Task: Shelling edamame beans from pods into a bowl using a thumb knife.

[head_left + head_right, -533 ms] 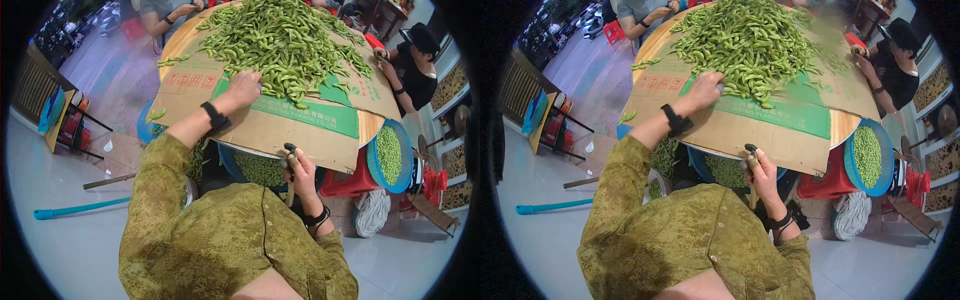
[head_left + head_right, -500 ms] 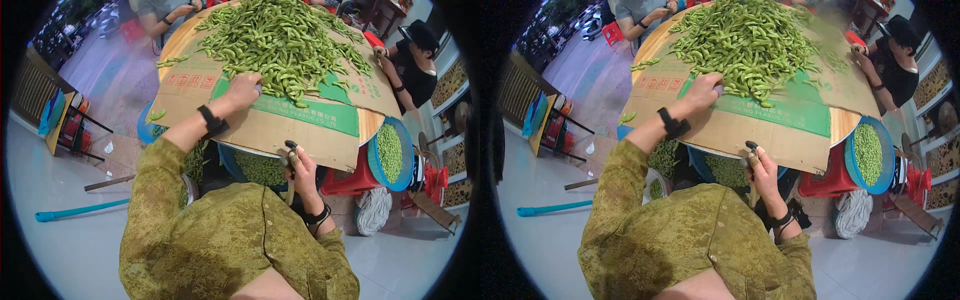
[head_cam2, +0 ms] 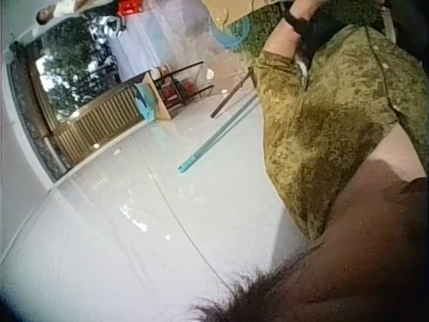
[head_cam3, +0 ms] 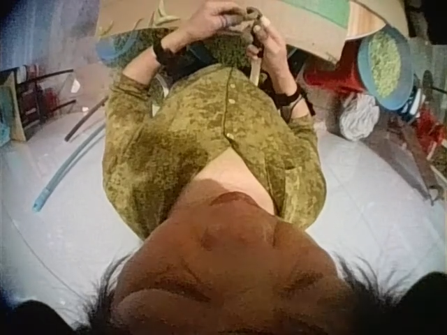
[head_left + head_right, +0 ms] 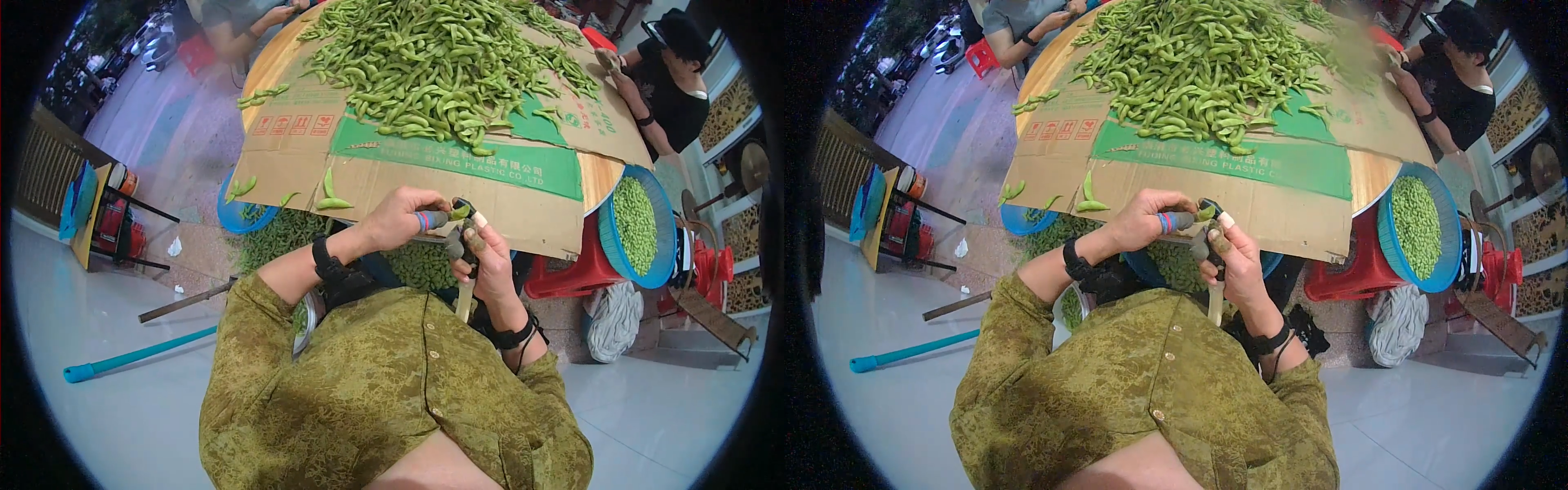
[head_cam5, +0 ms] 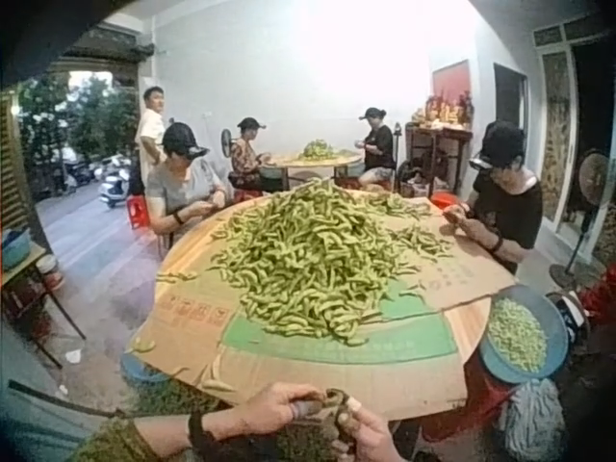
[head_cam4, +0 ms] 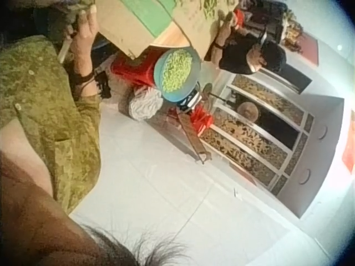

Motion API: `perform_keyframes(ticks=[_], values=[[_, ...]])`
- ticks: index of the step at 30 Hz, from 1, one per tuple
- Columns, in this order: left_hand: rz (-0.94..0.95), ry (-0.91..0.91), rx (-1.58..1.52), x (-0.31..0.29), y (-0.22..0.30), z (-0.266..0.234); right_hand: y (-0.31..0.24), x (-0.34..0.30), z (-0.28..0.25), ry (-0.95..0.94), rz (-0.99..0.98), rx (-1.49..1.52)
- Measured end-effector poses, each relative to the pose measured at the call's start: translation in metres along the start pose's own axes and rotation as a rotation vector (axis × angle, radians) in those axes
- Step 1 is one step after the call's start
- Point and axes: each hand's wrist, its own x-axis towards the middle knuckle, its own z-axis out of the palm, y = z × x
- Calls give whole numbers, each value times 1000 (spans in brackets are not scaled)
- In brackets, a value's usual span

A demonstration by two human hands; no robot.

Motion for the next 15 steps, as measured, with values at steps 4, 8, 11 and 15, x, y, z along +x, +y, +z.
perform_keyframes(ticks=[4,8,11,15], values=[[63,29,158,-3,9,1,3,1,-3,17,-21,-50],[100,25,38,-2,-3,1,5,1,-5,47,-15,-122],[-69,-56,-231,2,-9,-6,6,1,-9,61,24,-117],[-393,-308,-949,2,-23,-8,4,0,-11,-50,116,61]])
